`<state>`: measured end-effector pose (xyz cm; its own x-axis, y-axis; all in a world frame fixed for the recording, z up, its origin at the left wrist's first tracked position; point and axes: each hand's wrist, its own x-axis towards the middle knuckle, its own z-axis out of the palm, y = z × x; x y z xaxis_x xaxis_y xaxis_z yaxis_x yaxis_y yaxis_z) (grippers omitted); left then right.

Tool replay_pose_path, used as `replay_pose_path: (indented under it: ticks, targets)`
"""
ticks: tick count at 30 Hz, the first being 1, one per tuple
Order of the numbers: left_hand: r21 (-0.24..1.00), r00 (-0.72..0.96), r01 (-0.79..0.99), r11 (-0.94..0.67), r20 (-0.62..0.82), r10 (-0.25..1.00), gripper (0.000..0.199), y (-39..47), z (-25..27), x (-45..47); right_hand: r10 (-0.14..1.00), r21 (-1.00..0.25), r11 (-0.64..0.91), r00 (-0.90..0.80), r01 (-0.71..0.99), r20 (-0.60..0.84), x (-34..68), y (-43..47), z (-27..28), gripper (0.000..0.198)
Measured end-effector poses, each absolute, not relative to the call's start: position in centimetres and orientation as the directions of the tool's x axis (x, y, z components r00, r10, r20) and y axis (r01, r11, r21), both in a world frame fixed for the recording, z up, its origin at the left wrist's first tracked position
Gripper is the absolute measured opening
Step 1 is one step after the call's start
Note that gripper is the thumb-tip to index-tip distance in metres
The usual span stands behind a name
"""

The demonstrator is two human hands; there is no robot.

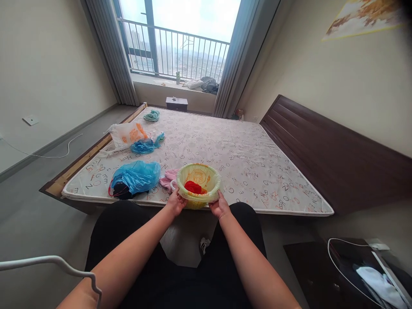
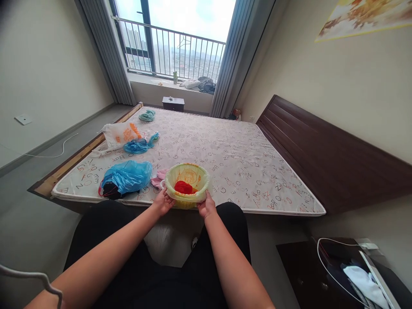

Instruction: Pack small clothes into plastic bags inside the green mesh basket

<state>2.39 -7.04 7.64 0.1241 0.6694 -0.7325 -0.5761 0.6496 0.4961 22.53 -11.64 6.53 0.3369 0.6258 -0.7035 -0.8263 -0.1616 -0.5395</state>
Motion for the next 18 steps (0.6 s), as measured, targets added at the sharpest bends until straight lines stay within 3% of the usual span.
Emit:
replay_pose_path:
  ticks: [6,14,18]
  targets:
    - [0.509,0.103,-0.604,0.613,-0.713,0.693,0.025,-6.7,7.1,2.5,0.698,-0.547,-0.089,0.340,-0.832,-0.631,22.3,-11.5,6.8,0.017]
    - [0.610,0.067,-0.506,0.610,-0.677,0.733,0.004,-6.6,6.2,2.6,0.646,-0.792,0.126,0.655,-0.597,-0.391,22.8,-11.1,5.6,0.038]
    - [0.740,-0.049,-0.424,0.522,-0.594,0.803,0.031,-6.4,5.8,2.5,0.600,-0.907,0.088,0.749,-0.411,-0.281,22.8,-11.2,5.2,0.038]
